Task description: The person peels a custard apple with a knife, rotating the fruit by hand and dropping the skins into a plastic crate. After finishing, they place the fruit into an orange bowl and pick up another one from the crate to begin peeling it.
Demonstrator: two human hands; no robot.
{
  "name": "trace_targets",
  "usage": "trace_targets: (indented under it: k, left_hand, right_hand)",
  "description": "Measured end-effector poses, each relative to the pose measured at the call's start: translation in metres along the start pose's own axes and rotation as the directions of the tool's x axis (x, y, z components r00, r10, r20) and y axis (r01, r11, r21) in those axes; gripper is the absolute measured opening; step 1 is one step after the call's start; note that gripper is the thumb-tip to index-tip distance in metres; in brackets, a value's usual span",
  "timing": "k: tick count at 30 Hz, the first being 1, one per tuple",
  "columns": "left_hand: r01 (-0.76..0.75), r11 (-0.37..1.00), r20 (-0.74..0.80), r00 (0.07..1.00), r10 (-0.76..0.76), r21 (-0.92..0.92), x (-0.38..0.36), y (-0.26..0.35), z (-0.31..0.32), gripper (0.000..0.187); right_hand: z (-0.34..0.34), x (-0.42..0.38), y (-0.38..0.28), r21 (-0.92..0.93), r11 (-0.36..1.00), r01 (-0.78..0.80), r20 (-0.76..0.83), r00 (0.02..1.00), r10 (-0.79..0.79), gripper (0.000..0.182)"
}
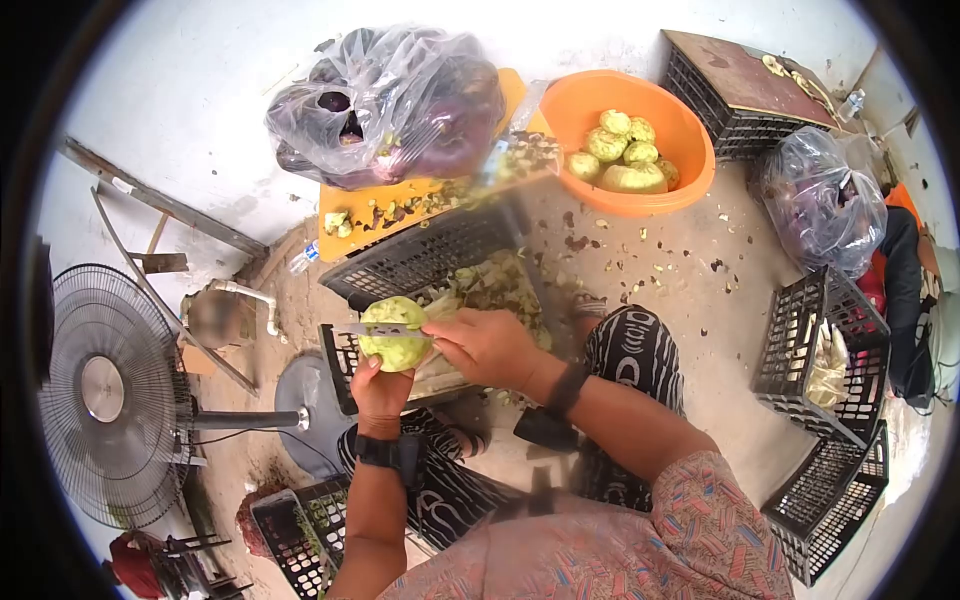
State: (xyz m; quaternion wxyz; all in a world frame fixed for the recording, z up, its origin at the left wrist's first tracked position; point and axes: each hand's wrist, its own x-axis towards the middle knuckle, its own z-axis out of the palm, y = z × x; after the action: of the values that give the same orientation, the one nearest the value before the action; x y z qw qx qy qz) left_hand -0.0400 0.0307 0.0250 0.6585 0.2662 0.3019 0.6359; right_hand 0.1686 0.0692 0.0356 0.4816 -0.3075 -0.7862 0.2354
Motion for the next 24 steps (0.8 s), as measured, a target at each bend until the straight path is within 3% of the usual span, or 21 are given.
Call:
trace_targets:
  k: [10, 24]
  left_hand:
    - [0.008, 0.999, -0.026, 1.000, -0.009, -0.038, 0.000, -0.002, 0.003, 0.082]
    - [0.120, 0.990, -0.009, 0.993, -0.121, -0.072, -0.007, 0.001, -0.006, 0.073]
  right_hand:
    - [-0.007, 0.000, 0.008, -0.022, 0.998, 0.060, 0.018, 0.998, -0.060, 0.021]
    - [-0.014, -0.003, 0.013, -0.065, 0.991, 0.118, 0.034, 0.993, -0.116, 0.020]
